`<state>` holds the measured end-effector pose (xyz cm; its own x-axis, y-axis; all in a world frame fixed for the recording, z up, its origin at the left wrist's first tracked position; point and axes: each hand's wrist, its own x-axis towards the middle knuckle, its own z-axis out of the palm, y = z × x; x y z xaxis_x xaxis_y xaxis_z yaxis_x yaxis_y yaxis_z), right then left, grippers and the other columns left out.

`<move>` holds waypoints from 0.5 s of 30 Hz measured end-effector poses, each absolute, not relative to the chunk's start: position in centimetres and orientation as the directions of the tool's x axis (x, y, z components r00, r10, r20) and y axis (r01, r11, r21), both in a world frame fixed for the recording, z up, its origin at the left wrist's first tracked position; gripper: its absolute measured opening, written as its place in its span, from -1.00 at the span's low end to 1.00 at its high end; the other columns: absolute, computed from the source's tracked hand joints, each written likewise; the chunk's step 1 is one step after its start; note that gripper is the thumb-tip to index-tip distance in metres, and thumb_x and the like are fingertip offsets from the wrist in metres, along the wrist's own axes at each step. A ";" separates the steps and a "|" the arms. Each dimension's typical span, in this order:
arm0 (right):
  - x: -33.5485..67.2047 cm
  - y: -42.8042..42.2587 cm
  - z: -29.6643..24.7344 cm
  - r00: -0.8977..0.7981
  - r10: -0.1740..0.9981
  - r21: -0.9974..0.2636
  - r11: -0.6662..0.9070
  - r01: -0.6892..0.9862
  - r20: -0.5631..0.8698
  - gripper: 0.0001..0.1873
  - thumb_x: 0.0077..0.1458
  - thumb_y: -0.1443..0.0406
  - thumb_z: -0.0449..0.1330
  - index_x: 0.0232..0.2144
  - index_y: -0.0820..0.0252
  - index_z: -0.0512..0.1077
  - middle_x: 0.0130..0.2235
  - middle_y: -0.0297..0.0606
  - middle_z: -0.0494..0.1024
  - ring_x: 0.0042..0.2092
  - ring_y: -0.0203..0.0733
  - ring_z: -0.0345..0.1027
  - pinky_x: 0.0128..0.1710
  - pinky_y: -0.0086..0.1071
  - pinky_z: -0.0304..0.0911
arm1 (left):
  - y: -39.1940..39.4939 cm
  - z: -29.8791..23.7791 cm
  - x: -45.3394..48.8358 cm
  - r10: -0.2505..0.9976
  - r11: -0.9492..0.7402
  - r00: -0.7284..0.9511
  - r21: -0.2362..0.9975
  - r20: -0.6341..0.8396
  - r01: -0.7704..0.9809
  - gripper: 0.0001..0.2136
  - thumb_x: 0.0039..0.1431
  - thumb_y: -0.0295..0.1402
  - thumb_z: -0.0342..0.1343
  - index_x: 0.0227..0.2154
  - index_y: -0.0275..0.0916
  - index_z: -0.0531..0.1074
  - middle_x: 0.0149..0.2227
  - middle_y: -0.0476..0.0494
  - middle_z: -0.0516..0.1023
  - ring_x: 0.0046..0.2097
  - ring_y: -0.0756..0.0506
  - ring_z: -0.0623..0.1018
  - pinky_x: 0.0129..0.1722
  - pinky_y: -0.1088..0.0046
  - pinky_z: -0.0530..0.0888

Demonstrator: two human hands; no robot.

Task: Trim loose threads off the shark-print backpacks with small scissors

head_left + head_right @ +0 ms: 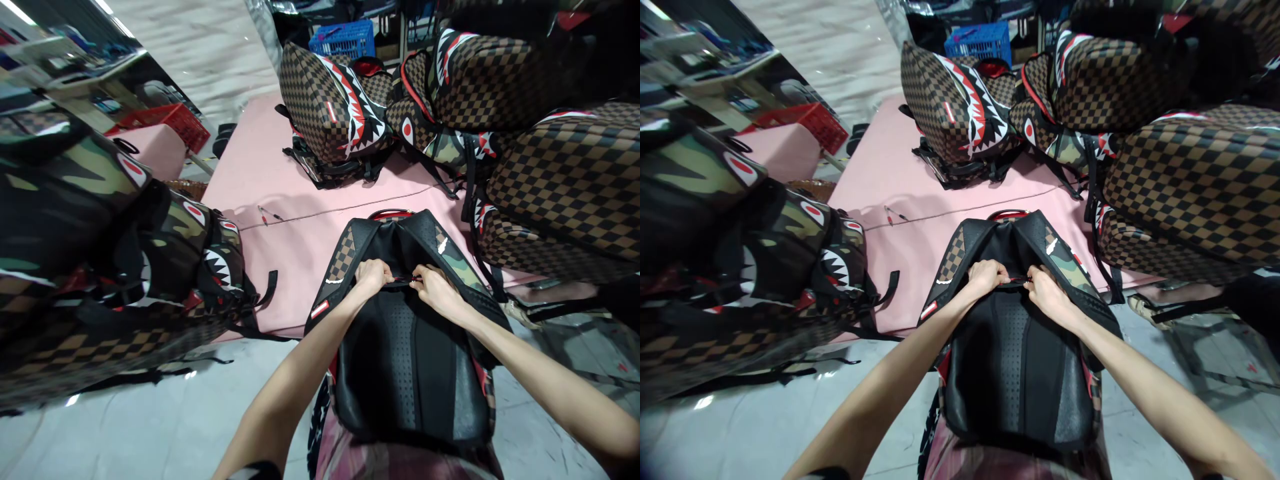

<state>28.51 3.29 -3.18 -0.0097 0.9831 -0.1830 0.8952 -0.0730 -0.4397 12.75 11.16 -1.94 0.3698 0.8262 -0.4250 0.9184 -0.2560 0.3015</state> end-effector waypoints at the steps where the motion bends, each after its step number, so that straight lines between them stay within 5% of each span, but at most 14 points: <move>1: 28.6 3.3 -3.4 -0.007 0.984 -0.459 -0.078 0.885 -0.180 -0.88 0.09 0.32 0.08 -0.27 0.19 0.32 -0.27 -0.23 0.40 -0.24 -0.20 0.32 -0.28 -0.41 0.11 | 10.9 -2.2 12.8 0.828 -0.269 0.377 0.297 -0.414 0.916 -0.86 0.05 -0.24 0.13 -0.39 -0.11 0.56 -0.35 -0.10 0.59 -0.23 -0.14 0.55 -0.28 0.45 0.38; 8: 28.7 3.4 -5.0 -0.005 0.990 -0.544 -0.073 0.836 -0.141 -0.91 0.07 0.36 0.09 -0.30 0.20 0.31 -0.33 -0.24 0.43 -0.28 -0.22 0.32 -0.28 -0.41 0.13 | 8.8 -3.7 13.1 0.871 -0.313 0.385 0.259 -0.305 0.914 -0.73 0.23 -0.42 -0.17 -0.14 -0.31 0.40 -0.12 -0.33 0.49 -0.10 -0.23 0.52 -0.13 0.28 0.38; 15: 28.6 3.3 -4.5 0.001 0.992 -0.598 -0.074 0.798 -0.122 -0.96 0.08 0.36 0.10 -0.34 0.21 0.32 -0.38 -0.27 0.45 -0.34 -0.25 0.33 -0.33 -0.44 0.12 | 9.2 -3.8 13.9 0.900 -0.139 0.229 0.253 -0.372 0.957 -0.71 0.24 -0.39 -0.21 -0.11 -0.34 0.36 -0.08 -0.37 0.48 -0.04 -0.24 0.49 -0.11 0.27 0.39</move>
